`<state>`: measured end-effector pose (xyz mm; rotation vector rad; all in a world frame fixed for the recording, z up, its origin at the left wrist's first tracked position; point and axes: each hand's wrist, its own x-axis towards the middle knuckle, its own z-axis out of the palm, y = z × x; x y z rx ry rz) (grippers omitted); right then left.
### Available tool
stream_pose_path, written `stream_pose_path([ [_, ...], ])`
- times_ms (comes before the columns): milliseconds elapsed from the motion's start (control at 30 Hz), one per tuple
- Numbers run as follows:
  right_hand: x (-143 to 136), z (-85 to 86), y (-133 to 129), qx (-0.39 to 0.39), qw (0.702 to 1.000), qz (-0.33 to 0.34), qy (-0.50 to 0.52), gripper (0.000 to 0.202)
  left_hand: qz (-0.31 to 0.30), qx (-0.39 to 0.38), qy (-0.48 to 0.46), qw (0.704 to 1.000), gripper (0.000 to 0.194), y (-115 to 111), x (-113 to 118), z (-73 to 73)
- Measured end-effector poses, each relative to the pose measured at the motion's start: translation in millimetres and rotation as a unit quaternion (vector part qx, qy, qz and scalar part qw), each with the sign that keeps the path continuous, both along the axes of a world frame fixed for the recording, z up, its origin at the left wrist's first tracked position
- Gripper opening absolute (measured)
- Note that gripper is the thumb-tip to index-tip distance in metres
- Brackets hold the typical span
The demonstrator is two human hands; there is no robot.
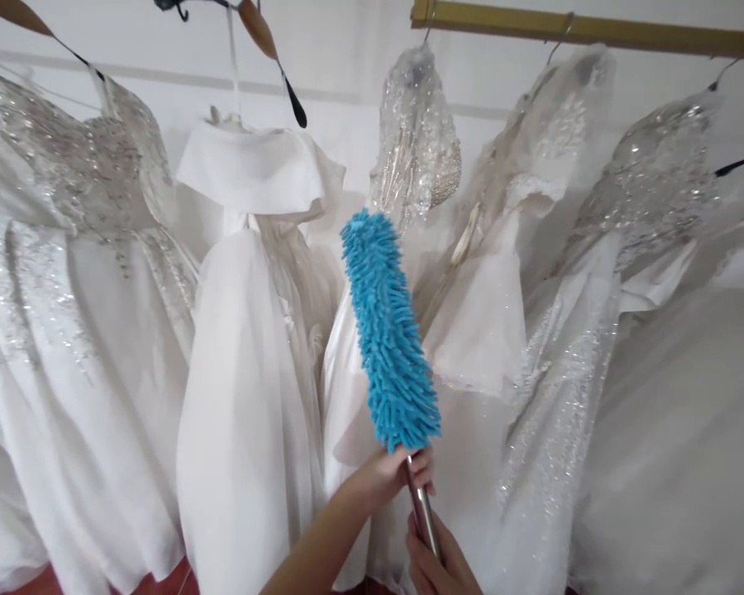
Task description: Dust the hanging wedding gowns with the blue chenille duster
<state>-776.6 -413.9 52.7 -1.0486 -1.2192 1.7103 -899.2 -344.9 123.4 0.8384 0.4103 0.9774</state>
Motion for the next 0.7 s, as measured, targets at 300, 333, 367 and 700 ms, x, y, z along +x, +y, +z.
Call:
stream_pose_path([
  [300,-46.8,-27.9,16.4,-0.083,0.995,0.051,0.023,0.064,0.112,-0.111,0.005,0.987,0.047,16.0,-40.8,-49.2],
  [333,-49.1,-30.4,17.7,-0.089,0.994,0.058,0.026,0.066,0.12,-0.127,0.006,0.985,0.046,16.8,-42.5,-54.6],
  [367,-50.4,-33.2,18.9,-0.097,0.993,0.066,0.028,0.067,0.125,-0.142,0.004,0.982,0.046,17.1,-43.6,-60.2],
  [700,-50.8,-107.4,25.3,-0.13,0.99,0.056,0.017,0.069,0.176,-0.24,-0.022,0.954,0.044,11.5,-36.1,-120.3],
])
